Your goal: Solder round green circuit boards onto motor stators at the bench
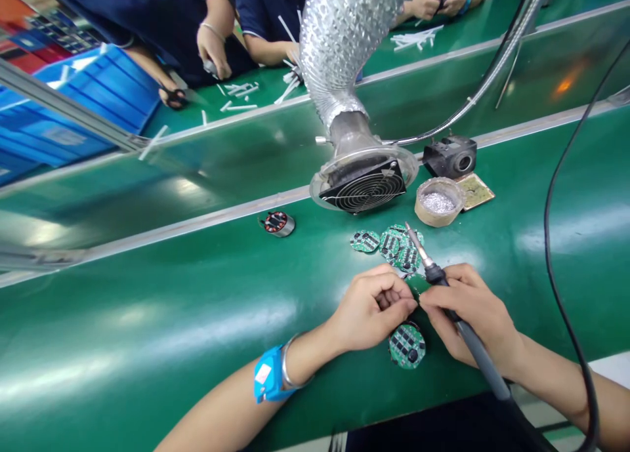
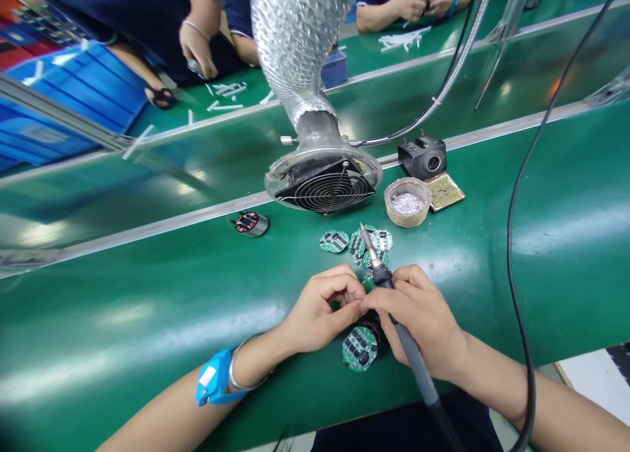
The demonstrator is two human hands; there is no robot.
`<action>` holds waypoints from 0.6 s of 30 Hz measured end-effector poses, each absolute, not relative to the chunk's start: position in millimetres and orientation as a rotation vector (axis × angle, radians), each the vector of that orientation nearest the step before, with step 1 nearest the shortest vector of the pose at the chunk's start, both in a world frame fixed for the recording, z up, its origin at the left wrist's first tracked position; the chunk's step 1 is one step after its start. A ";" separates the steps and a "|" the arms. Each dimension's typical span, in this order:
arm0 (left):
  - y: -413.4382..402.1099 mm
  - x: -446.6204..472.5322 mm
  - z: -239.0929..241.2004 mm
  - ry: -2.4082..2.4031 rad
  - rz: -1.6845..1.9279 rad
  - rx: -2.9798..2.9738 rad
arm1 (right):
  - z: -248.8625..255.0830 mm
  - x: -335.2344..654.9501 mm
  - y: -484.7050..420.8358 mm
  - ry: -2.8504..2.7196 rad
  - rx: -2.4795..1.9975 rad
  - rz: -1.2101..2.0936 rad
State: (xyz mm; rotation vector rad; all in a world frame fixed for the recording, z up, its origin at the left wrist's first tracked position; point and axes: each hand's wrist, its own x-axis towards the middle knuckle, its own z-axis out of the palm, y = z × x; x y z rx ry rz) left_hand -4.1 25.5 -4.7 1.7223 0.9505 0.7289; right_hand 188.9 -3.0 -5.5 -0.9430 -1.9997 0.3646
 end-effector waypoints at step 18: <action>17.6 -0.3 -8.3 0.948 0.928 2.046 | 30.3 234.6 -44.7 -2.058 -1.085 0.419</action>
